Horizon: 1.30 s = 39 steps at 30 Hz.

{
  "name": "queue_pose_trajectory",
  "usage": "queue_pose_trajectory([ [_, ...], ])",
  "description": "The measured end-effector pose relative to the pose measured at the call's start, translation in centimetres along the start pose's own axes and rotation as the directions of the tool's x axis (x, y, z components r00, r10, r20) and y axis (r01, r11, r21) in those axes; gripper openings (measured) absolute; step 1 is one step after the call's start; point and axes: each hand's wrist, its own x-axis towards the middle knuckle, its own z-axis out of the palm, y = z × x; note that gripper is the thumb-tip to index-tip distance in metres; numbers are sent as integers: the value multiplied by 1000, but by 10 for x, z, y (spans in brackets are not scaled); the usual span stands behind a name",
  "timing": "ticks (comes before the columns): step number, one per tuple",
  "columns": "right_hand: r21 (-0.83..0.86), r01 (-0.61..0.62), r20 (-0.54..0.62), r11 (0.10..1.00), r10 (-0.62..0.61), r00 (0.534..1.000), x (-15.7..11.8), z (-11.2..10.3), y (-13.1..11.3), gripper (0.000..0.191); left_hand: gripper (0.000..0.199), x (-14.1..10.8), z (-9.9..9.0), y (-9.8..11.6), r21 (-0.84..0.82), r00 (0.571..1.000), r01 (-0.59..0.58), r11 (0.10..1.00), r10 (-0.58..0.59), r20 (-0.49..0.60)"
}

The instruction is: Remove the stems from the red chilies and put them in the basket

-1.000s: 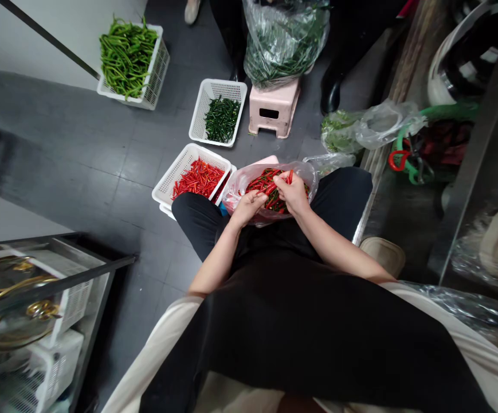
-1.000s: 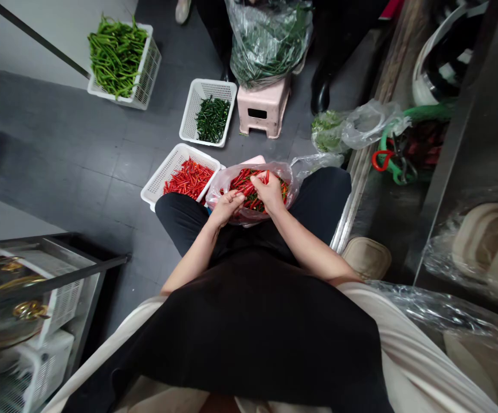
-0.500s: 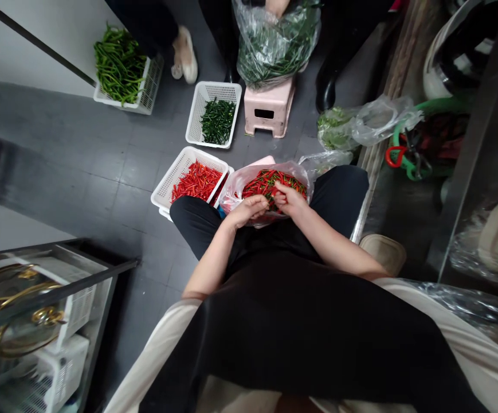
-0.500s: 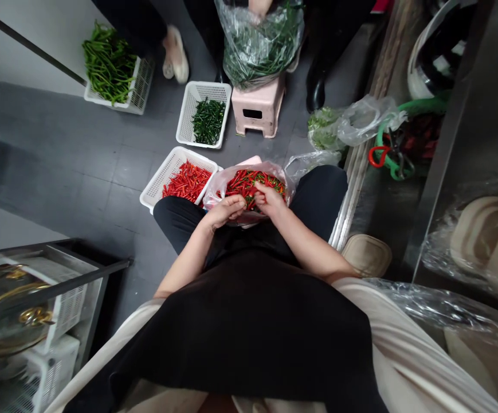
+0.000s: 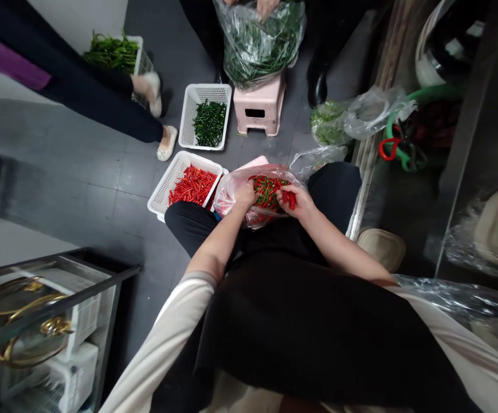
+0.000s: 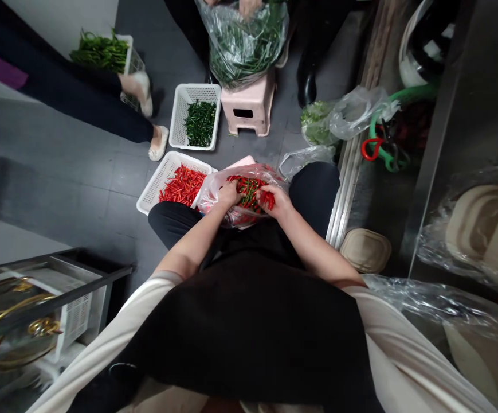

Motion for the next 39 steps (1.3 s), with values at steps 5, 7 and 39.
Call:
queue_pose_trajectory([
  [5, -69, -44, 38, 997, 47, 998, -7, 2, 0, 13, 27, 3, 8, -10, -145, 998, -62, 988, 61, -11],
  [7, -141, -26, 47, 990, 32, 998, -7, 3, 1, 17, 23, 2, 7, -19, -215, 992, -125, 969, 123, -23],
  [39, -538, 210, 262, 817, -75, 962, -8, 39, 18, 37, 38, -90, -32, -31, -999, 969, -41, 28, 245, -33],
])
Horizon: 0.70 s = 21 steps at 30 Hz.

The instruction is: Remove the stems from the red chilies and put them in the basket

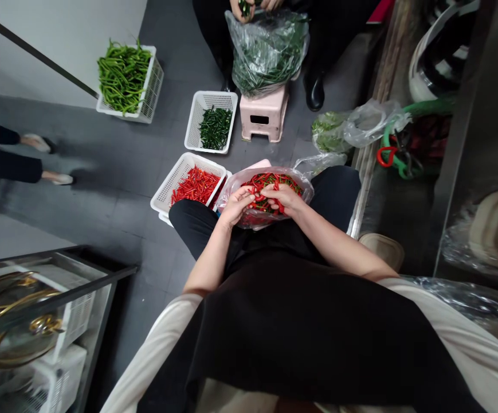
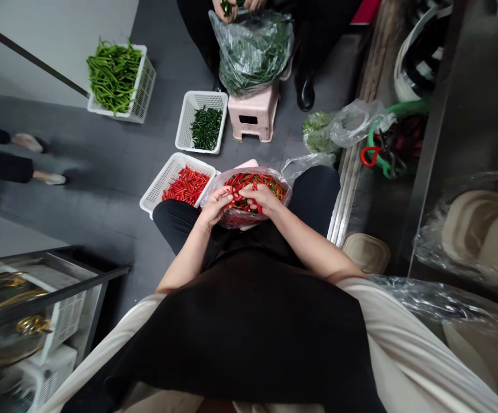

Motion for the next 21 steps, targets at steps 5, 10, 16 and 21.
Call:
queue_pose_trajectory([
  [5, -319, 231, -199, 919, -304, 932, 3, 10, -2, 29, 30, 5, 13, -9, -72, 976, 103, 992, -115, -186],
  [10, -512, 191, -311, 837, -388, 868, 5, 1, 1, 33, 27, 4, 15, -16, -102, 970, 94, 990, -114, -215],
  [16, 26, 61, -106, 998, -58, 993, 3, 2, 10, 41, 31, -3, 10, -13, -75, 994, 86, 993, -91, -60],
  [21, -151, 262, -299, 953, -297, 907, 4, 15, 6, 32, 23, 0, 15, -13, -94, 977, 74, 993, -91, -193],
])
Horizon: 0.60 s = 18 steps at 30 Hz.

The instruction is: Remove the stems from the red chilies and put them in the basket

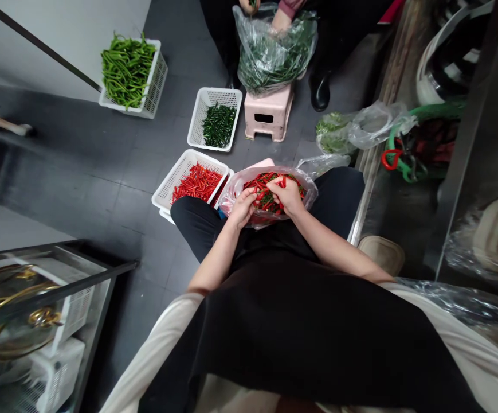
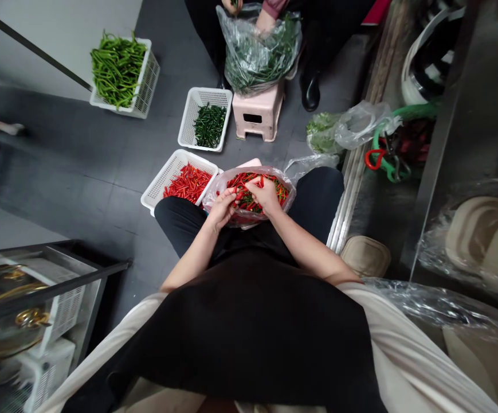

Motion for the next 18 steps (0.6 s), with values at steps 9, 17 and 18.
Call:
queue_pose_trajectory([
  [9, 56, -54, 50, 997, 51, 997, -4, 9, -8, 26, 29, -1, 8, 1, 50, 999, 0, 999, -2, 44],
  [17, 315, -406, 161, 858, 373, 914, 1, -9, 3, 19, 22, 7, 2, 5, 2, 999, -20, 1000, 20, -34],
  [18, 273, -378, 196, 885, 333, 922, -4, -9, 2, 23, 23, 9, 2, 4, -16, 999, -20, 1000, 19, -36],
])
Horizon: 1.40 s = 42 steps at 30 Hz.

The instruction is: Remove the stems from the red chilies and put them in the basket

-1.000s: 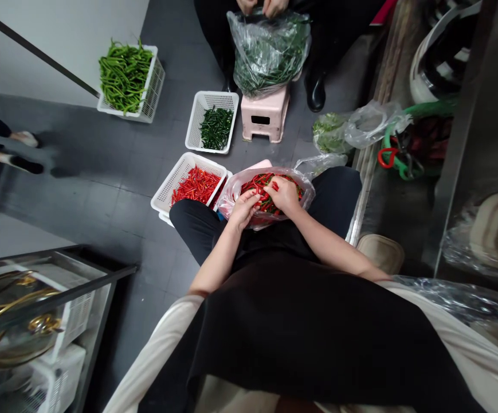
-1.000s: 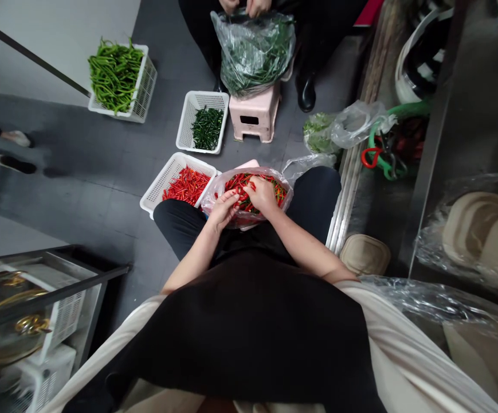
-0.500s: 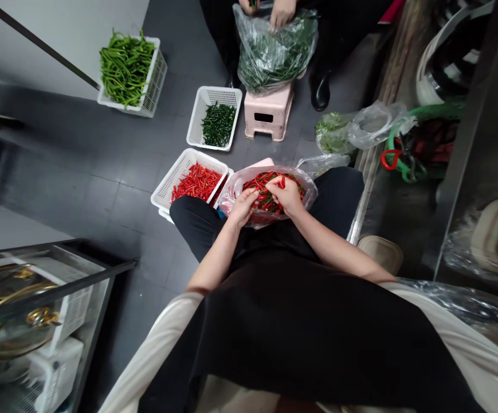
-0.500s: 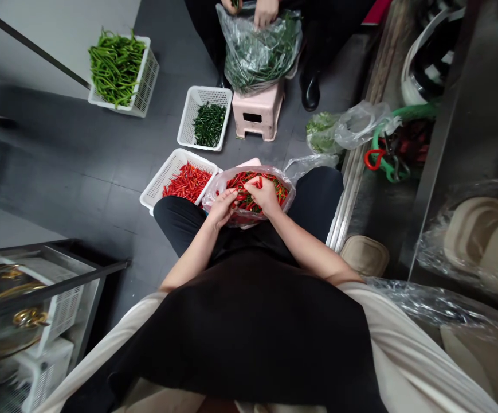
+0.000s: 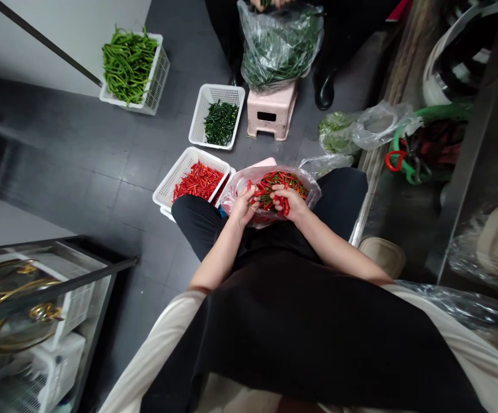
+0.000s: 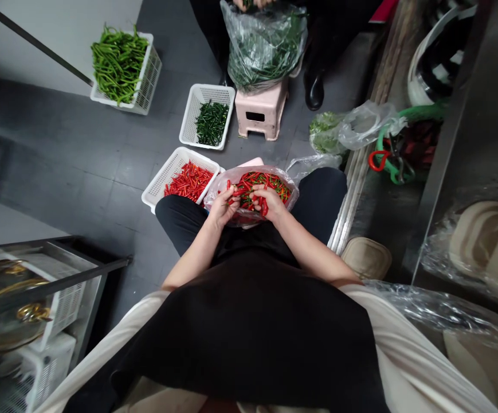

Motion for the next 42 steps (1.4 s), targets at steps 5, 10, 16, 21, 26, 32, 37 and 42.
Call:
queue_pose_trajectory([
  [5, -267, 179, 97, 947, -158, 983, -14, 17, 2, 32, 26, 4, 1, -7, 152, 999, -37, 988, 40, -17],
  [10, -318, 190, -17, 929, -206, 978, -2, 13, -6, 26, 17, 7, -8, -8, 454, 981, -187, 871, 189, 41],
  [16, -495, 205, 32, 844, -218, 975, 6, 8, -21, 13, 6, 6, -11, -9, 687, 947, -300, 662, 296, 128],
  [21, -551, 197, 6, 811, -232, 973, 8, 17, -13, 21, 5, 1, -5, -3, 745, 904, -411, 525, 340, 259],
  [26, -323, 157, -31, 933, -176, 984, 9, 8, -13, 19, 15, 1, -5, 1, 638, 924, -382, 668, 281, 259],
  [32, -62, -51, 47, 997, 54, 997, -4, -18, -21, 26, 19, 9, -12, -2, 189, 997, -83, 979, 82, 12],
  [37, -287, -149, 116, 946, 188, 975, -10, -11, -6, 31, 21, 12, -9, -5, 183, 951, -300, 936, 308, -15],
  [42, -482, 52, 110, 875, 2, 994, -12, 3, 0, 31, 22, 9, -10, -6, 175, 951, -298, 938, 307, -27],
])
